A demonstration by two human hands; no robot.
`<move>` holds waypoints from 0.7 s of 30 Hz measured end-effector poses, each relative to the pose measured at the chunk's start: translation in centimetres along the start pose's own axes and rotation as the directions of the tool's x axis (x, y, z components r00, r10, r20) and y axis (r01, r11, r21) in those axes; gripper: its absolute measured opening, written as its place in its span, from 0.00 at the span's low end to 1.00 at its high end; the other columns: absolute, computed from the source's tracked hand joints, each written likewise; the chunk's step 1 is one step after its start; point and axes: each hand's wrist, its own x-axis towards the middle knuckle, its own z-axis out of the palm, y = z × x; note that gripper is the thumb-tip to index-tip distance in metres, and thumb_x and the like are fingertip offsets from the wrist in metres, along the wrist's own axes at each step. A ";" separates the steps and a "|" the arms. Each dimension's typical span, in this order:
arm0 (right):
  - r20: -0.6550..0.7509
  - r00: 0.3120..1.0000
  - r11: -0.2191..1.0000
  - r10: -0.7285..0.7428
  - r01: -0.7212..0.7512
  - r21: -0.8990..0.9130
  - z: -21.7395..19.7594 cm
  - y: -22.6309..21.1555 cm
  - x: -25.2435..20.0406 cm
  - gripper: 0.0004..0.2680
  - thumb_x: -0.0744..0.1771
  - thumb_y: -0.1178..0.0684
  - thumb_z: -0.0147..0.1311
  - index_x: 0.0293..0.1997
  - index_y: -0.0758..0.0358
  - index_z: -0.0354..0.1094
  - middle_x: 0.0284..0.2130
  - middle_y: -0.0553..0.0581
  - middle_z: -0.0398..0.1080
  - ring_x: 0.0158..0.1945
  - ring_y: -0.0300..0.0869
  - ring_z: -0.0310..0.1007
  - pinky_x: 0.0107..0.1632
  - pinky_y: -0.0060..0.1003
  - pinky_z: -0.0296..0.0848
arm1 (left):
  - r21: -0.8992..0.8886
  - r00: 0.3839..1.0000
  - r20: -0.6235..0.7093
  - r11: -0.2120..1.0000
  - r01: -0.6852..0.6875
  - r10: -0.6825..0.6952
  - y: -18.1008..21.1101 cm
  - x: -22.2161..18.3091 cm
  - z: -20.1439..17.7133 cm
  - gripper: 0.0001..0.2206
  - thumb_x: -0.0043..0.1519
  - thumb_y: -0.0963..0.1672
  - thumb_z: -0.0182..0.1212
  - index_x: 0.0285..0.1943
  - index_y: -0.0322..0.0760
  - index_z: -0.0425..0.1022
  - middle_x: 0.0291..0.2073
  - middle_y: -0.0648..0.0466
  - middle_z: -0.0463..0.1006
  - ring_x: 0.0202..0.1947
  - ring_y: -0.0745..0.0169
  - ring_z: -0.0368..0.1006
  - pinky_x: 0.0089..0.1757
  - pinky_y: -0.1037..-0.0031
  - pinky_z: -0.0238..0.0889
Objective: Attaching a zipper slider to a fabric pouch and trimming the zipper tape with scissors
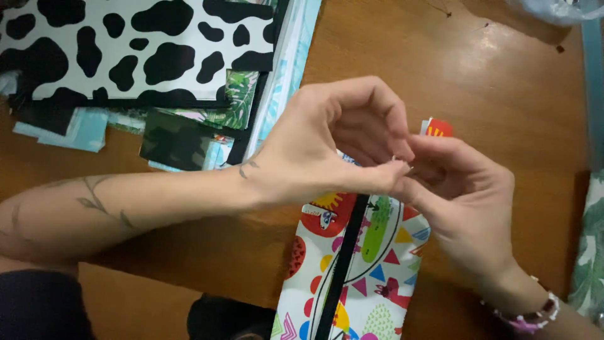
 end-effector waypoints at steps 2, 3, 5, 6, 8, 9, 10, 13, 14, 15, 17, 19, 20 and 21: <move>-0.100 0.990 0.973 -0.096 0.072 -0.218 -0.3 0.6 -0.1 0.09 0.62 0.62 0.66 0.44 0.66 0.74 0.38 0.56 0.77 0.40 0.33 0.72 0.46 0.26 0.75 | 0.079 0.999 0.029 0.997 0.012 -0.015 0.2 -0.1 -0.1 0.11 0.55 0.42 0.69 0.41 0.41 0.70 0.37 0.54 0.83 0.36 0.73 0.79 0.38 0.85 0.74; -0.101 0.990 0.974 -0.095 0.071 -0.217 -0.2 0.0 -0.1 0.09 0.62 0.62 0.66 0.44 0.66 0.74 0.38 0.56 0.77 0.40 0.33 0.72 0.46 0.26 0.75 | 0.079 0.999 0.029 0.997 0.014 -0.016 0.1 0.0 -0.1 0.11 0.55 0.42 0.69 0.41 0.41 0.70 0.37 0.54 0.83 0.36 0.73 0.79 0.38 0.85 0.74; -0.080 0.966 0.927 -0.244 0.208 -0.311 0.0 -1.4 0.0 0.07 0.64 0.66 0.65 0.43 0.72 0.73 0.41 0.63 0.77 0.42 0.38 0.75 0.46 0.25 0.75 | 0.002 0.999 -0.022 1.000 0.029 -0.029 0.0 0.4 -0.2 0.10 0.55 0.41 0.68 0.39 0.39 0.71 0.35 0.49 0.84 0.35 0.68 0.82 0.40 0.82 0.79; -0.081 0.966 0.927 -0.247 0.211 -0.311 -0.2 -1.3 0.0 0.07 0.64 0.66 0.65 0.43 0.72 0.73 0.41 0.63 0.77 0.42 0.38 0.75 0.46 0.25 0.75 | 0.003 0.999 -0.021 1.000 0.027 -0.027 -0.1 0.5 -0.3 0.10 0.55 0.41 0.68 0.39 0.39 0.71 0.35 0.49 0.84 0.35 0.68 0.82 0.40 0.82 0.79; -0.093 0.968 0.940 -0.232 0.199 -0.278 -0.7 -1.0 0.0 0.05 0.66 0.66 0.63 0.43 0.69 0.72 0.40 0.61 0.76 0.41 0.38 0.75 0.44 0.25 0.73 | -0.041 0.997 -0.017 0.997 0.069 -0.070 -0.4 0.7 -0.4 0.12 0.53 0.44 0.69 0.41 0.37 0.72 0.38 0.44 0.85 0.39 0.65 0.83 0.42 0.81 0.80; -0.095 0.968 0.940 -0.232 0.198 -0.279 -0.8 -0.6 0.0 0.05 0.66 0.66 0.63 0.43 0.69 0.72 0.40 0.61 0.76 0.41 0.38 0.75 0.44 0.25 0.73 | -0.041 0.997 -0.015 0.997 0.069 -0.070 -0.5 0.7 -0.3 0.12 0.53 0.44 0.69 0.41 0.37 0.72 0.38 0.44 0.85 0.39 0.65 0.83 0.42 0.81 0.80; -0.096 0.960 0.941 -0.261 0.231 -0.247 -0.8 -0.2 0.0 0.05 0.67 0.66 0.61 0.44 0.69 0.71 0.40 0.60 0.75 0.44 0.39 0.75 0.47 0.26 0.73 | -0.069 0.990 -0.053 0.990 0.126 -0.130 -0.6 0.7 -0.2 0.12 0.52 0.43 0.71 0.39 0.37 0.73 0.35 0.48 0.83 0.35 0.69 0.80 0.40 0.83 0.77; -0.104 0.941 0.930 -0.323 0.295 -0.221 -0.8 0.6 0.2 0.04 0.68 0.66 0.59 0.45 0.68 0.70 0.44 0.60 0.74 0.49 0.40 0.75 0.58 0.30 0.75 | -0.127 0.983 -0.067 0.979 0.162 -0.171 -1.3 0.6 -0.2 0.11 0.52 0.42 0.71 0.39 0.36 0.74 0.32 0.51 0.82 0.33 0.71 0.79 0.41 0.83 0.75; -0.106 0.929 0.918 -0.355 0.325 -0.228 -0.8 0.8 0.3 0.04 0.69 0.65 0.58 0.46 0.68 0.69 0.46 0.60 0.74 0.52 0.42 0.76 0.65 0.33 0.76 | -0.159 0.987 -0.050 0.977 0.141 -0.151 -1.6 0.5 -0.3 0.11 0.53 0.41 0.71 0.41 0.35 0.74 0.33 0.49 0.83 0.36 0.68 0.80 0.44 0.81 0.77; -0.108 0.929 0.919 -0.353 0.323 -0.228 -0.7 0.3 0.1 0.04 0.69 0.65 0.58 0.46 0.68 0.69 0.46 0.60 0.74 0.52 0.42 0.76 0.65 0.33 0.76 | -0.160 0.987 -0.048 0.977 0.144 -0.153 -1.6 0.5 -0.2 0.11 0.53 0.41 0.71 0.41 0.35 0.74 0.33 0.49 0.83 0.36 0.68 0.80 0.44 0.81 0.77; -0.049 0.904 0.862 -0.424 0.386 -0.329 -0.4 -0.6 -0.1 0.04 0.69 0.70 0.58 0.46 0.75 0.69 0.44 0.68 0.75 0.49 0.48 0.78 0.56 0.34 0.78 | -0.068 0.978 -0.073 0.979 0.192 -0.197 -1.6 0.5 -0.2 0.12 0.52 0.42 0.71 0.41 0.38 0.75 0.34 0.51 0.82 0.34 0.72 0.78 0.41 0.84 0.75; -0.040 0.901 0.853 -0.431 0.393 -0.342 -0.6 -0.4 0.1 0.04 0.68 0.71 0.59 0.46 0.77 0.70 0.43 0.68 0.74 0.48 0.47 0.77 0.54 0.33 0.77 | -0.031 0.986 -0.055 0.987 0.157 -0.159 -1.2 0.6 -0.3 0.11 0.53 0.42 0.71 0.41 0.39 0.75 0.33 0.53 0.81 0.35 0.72 0.78 0.41 0.84 0.75; -0.033 0.899 0.845 -0.437 0.398 -0.356 -0.8 -0.4 0.1 0.05 0.68 0.72 0.60 0.46 0.78 0.70 0.43 0.68 0.74 0.46 0.46 0.76 0.53 0.32 0.76 | 0.005 0.992 -0.033 0.992 0.123 -0.123 -1.0 0.6 -0.3 0.10 0.54 0.42 0.70 0.41 0.39 0.74 0.33 0.55 0.81 0.35 0.73 0.78 0.41 0.84 0.75; -0.034 0.899 0.845 -0.437 0.398 -0.356 -0.8 -0.3 0.4 0.05 0.68 0.72 0.60 0.46 0.78 0.70 0.43 0.68 0.74 0.46 0.46 0.76 0.53 0.32 0.76 | 0.005 0.992 -0.032 0.992 0.123 -0.123 -1.0 1.1 -1.0 0.10 0.54 0.42 0.70 0.41 0.39 0.74 0.33 0.55 0.81 0.35 0.73 0.78 0.41 0.84 0.75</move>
